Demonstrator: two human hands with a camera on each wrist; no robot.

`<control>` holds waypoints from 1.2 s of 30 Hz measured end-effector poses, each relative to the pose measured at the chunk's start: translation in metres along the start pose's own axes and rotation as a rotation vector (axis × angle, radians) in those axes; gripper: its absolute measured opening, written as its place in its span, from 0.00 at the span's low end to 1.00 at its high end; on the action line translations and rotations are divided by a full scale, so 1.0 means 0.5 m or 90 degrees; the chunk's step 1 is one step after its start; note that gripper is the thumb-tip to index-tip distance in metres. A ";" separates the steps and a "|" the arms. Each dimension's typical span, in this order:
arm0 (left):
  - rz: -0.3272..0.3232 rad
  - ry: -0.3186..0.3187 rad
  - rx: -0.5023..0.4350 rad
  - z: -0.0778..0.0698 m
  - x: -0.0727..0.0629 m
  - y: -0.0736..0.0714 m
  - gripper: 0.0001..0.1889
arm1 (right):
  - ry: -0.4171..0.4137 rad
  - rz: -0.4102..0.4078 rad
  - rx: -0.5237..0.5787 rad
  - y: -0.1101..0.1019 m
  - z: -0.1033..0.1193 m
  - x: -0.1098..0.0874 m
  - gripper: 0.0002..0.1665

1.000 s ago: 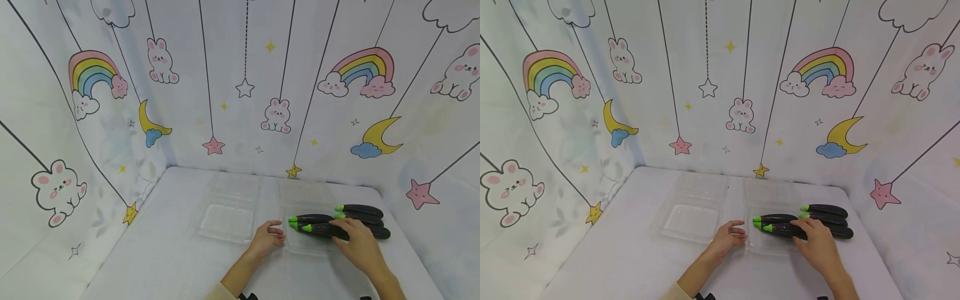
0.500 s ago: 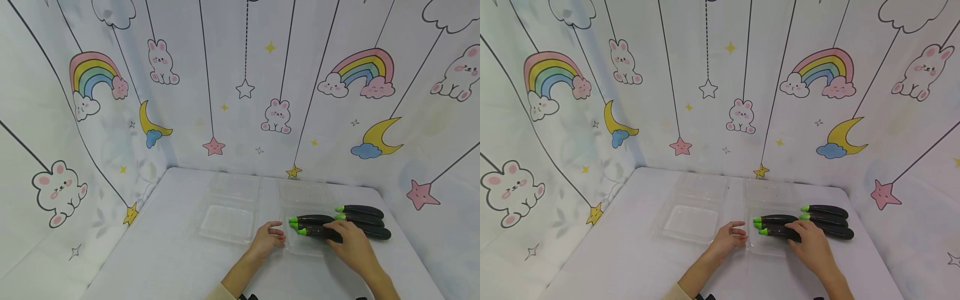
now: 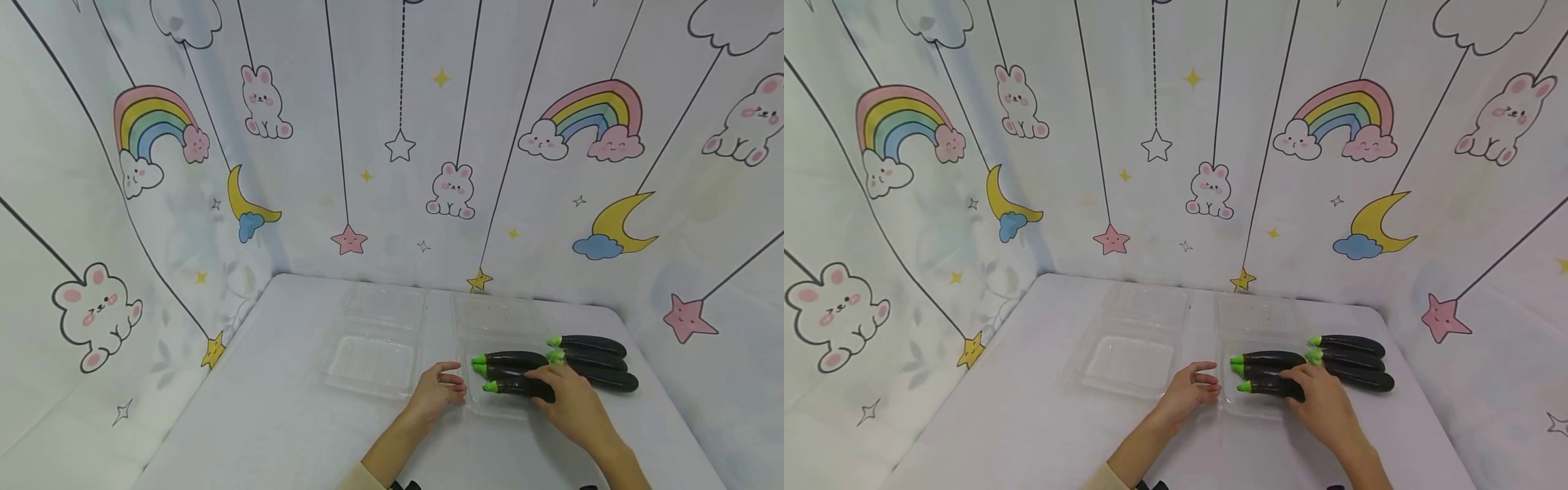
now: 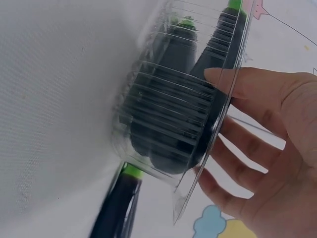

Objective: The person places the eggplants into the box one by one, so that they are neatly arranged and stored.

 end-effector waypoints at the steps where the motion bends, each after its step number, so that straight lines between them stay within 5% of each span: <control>1: 0.001 0.000 0.000 0.000 0.000 0.000 0.36 | 0.001 0.005 0.000 0.002 0.000 0.000 0.27; 25: 0.001 0.009 0.008 0.003 0.002 -0.001 0.35 | 0.027 0.119 0.088 0.040 -0.034 0.020 0.24; 36: -0.003 0.016 0.018 0.002 0.002 0.000 0.34 | 0.046 0.133 0.099 0.046 -0.040 0.023 0.25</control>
Point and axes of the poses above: each hand's wrist, its own x-axis towards the middle knuckle, its own y-axis out of the palm, z = x × y, the point moved 10 cm from there along x, towards the middle knuckle, and after that the axes turned 9 degrees about z, right-handed, at the moved point
